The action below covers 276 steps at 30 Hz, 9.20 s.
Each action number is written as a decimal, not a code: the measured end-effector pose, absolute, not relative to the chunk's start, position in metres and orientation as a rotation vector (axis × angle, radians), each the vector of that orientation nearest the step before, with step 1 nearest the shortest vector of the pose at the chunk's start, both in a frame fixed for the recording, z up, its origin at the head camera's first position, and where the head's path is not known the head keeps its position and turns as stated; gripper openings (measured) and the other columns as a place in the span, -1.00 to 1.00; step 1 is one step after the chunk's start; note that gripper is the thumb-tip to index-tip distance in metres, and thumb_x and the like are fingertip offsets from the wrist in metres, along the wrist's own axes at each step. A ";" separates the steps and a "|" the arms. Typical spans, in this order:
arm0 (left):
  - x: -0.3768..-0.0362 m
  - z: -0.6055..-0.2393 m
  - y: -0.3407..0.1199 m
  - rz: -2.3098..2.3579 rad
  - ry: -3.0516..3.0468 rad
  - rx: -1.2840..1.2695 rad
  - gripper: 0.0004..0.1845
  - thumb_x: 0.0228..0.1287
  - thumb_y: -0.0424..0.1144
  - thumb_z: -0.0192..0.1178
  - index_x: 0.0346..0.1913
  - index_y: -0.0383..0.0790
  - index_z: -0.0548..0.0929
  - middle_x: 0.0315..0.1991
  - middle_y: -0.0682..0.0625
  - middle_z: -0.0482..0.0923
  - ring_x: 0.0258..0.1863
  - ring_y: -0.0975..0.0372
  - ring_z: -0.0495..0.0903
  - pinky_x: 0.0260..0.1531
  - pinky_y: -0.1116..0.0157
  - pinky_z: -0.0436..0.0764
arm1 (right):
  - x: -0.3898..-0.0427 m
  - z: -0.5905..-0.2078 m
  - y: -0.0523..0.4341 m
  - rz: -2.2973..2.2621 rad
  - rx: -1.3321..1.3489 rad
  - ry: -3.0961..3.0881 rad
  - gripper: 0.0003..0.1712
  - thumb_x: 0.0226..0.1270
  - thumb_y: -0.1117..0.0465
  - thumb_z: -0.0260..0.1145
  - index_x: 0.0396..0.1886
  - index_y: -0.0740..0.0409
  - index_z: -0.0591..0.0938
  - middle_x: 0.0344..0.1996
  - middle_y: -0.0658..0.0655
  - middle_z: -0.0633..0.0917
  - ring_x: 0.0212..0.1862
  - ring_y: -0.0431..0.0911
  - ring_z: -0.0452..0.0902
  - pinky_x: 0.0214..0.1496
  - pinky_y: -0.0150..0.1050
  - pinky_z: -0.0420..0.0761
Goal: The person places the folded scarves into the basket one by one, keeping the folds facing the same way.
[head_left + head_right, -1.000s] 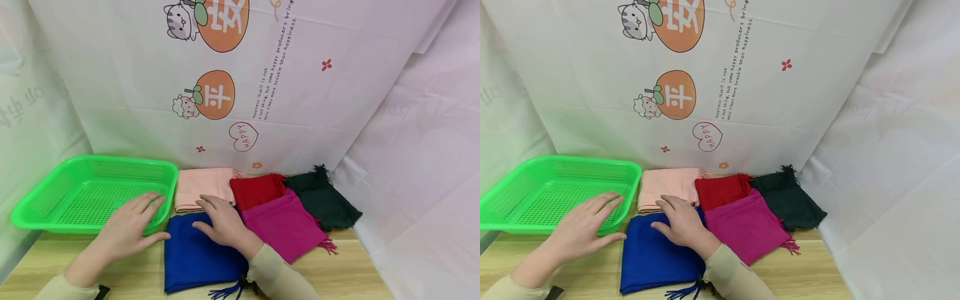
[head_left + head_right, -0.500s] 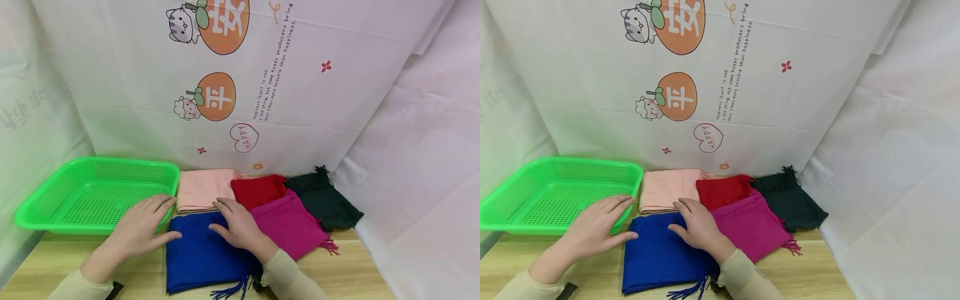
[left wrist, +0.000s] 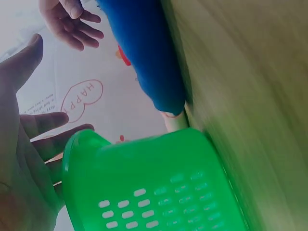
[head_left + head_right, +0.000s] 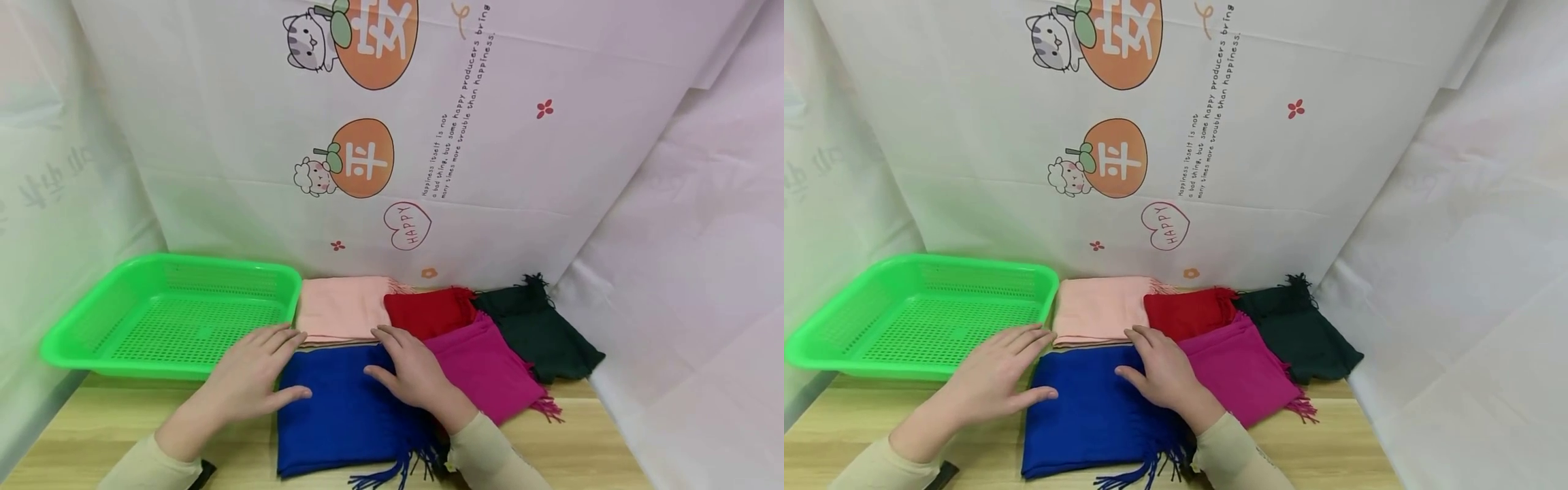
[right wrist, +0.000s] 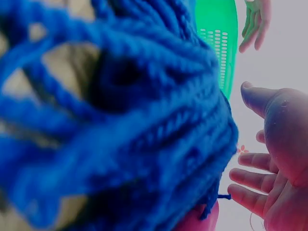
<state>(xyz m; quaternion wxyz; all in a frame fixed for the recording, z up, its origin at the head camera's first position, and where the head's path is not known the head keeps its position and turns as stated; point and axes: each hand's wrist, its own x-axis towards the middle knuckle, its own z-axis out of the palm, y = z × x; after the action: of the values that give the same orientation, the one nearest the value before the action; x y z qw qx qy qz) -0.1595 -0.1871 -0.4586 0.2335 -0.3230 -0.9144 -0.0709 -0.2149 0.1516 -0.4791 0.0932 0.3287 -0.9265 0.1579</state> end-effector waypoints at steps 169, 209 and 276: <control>-0.154 -0.494 -0.156 -1.124 -3.126 -0.223 -0.19 0.23 0.03 0.62 0.20 -0.65 0.61 0.00 -0.31 0.74 0.02 -0.11 0.76 0.10 -0.17 0.74 | -0.205 -0.481 0.140 0.923 0.377 -3.287 0.13 0.17 -0.05 0.80 0.53 0.51 0.48 0.36 0.45 0.66 0.32 0.29 0.66 0.37 0.26 0.67; -0.159 -0.511 -0.161 -1.381 -2.961 -0.251 -0.36 0.29 -0.04 0.60 0.11 -0.51 0.60 -0.23 -0.07 0.60 -0.20 0.15 0.60 -0.15 0.13 0.68 | -0.206 -0.481 0.144 1.276 0.503 -3.140 -0.10 0.22 0.16 0.75 0.48 0.38 0.56 0.38 0.35 0.65 0.33 0.23 0.62 0.33 0.29 0.66; -0.138 -0.467 -0.145 -1.475 -2.796 -0.215 -0.54 0.33 -0.18 0.58 0.07 -0.32 0.58 -0.26 0.00 0.55 -0.26 0.18 0.49 -0.23 0.21 0.54 | -0.206 -0.466 0.152 1.536 0.530 -2.889 -0.32 0.30 0.07 0.68 0.37 0.07 0.66 0.24 0.09 0.74 0.24 0.09 0.65 0.30 0.26 0.67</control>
<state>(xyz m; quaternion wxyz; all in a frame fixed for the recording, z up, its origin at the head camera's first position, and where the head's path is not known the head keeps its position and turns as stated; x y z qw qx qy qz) -0.1378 -0.1451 -0.4668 -0.0135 -0.0679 -0.8824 -0.4653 -0.2065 0.1522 -0.4658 -0.0865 0.1594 -0.8683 0.4616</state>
